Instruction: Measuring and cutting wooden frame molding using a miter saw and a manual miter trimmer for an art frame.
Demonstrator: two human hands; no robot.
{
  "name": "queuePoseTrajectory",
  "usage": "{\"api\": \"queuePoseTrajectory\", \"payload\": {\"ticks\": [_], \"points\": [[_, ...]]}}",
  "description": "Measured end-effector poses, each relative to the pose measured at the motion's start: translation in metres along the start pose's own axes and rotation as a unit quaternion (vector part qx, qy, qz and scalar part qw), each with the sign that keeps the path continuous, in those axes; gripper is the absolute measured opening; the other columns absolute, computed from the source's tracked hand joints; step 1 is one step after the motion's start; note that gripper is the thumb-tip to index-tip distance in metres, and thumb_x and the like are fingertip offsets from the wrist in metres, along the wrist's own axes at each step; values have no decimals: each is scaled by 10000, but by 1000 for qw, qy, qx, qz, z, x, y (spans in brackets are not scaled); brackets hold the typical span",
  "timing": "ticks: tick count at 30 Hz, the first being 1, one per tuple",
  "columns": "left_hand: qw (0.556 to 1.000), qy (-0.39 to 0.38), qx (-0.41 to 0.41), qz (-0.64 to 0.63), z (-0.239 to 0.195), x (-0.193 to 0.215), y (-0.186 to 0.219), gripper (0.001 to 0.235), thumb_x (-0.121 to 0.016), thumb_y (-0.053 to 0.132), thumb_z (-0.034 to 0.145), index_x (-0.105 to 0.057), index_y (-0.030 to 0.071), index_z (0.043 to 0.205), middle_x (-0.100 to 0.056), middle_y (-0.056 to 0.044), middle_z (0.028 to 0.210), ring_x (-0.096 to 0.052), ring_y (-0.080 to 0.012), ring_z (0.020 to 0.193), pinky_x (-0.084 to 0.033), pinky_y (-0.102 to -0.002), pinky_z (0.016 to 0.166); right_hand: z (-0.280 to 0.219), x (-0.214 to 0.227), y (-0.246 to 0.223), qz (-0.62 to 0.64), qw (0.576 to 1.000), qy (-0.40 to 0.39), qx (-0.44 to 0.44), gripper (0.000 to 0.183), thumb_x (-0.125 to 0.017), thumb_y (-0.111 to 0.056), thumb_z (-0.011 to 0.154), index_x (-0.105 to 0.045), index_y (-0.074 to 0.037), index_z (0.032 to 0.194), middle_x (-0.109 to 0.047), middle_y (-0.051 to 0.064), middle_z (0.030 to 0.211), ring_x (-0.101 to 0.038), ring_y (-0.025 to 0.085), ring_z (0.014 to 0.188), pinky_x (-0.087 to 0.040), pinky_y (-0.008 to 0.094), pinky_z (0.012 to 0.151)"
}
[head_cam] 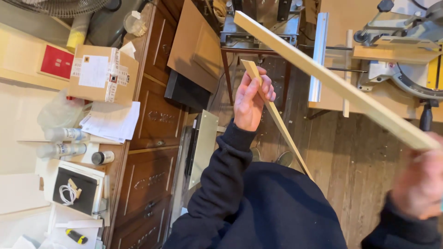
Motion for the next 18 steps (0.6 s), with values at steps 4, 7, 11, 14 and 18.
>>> {"api": "queuePoseTrajectory", "payload": {"ticks": [4,7,11,14,18], "points": [[1000,12,-9,14,3,-3,2,309,-582,276,1083,-508,74,1304,-490,-29,956,-488,-153,868,-445,-325,803,-57,-36,40,62,998,-10,25,94,-699,-14,1168,-645,-48,1236,-693,103,1145,-689,196,1017,-596,301,913],[999,25,-23,29,0,6,-1,268,-592,244,1089,-512,73,1279,-494,-29,954,-491,-156,877,-455,-334,804,-80,-8,91,118,990,45,-68,157,-722,-47,1116,-681,-63,1266,-717,104,1174,-694,204,1043,-578,308,901],[998,36,-36,47,0,17,-3,207,-590,194,1107,-541,52,1248,-490,-26,924,-487,-150,861,-460,-337,794,-91,-5,116,148,980,43,-124,189,-718,-45,1057,-681,-75,1240,-719,97,1158,-711,221,1047,-569,341,959],[996,55,-41,55,2,22,-1,171,-581,139,1107,-565,42,1247,-500,-17,900,-485,-131,828,-458,-324,766,-92,-5,129,160,978,2,-132,261,-729,-29,1012,-685,-89,1262,-721,72,1184,-696,210,1044,-564,367,894],[992,80,-41,85,-3,23,1,209,-569,89,1073,-568,38,1276,-580,-44,996,-542,-148,889,-480,-329,826,-95,-1,133,-117,987,-51,-95,304,-777,6,916,-715,-27,1211,-728,91,1069,-674,196,975,-549,328,906]]}}
Point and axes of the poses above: each hand's wrist, its own z-axis towards the middle knuckle, its own x-axis out of the back of the hand, y = z × x, the point moved 2 cm from there along z, towards the middle knuckle
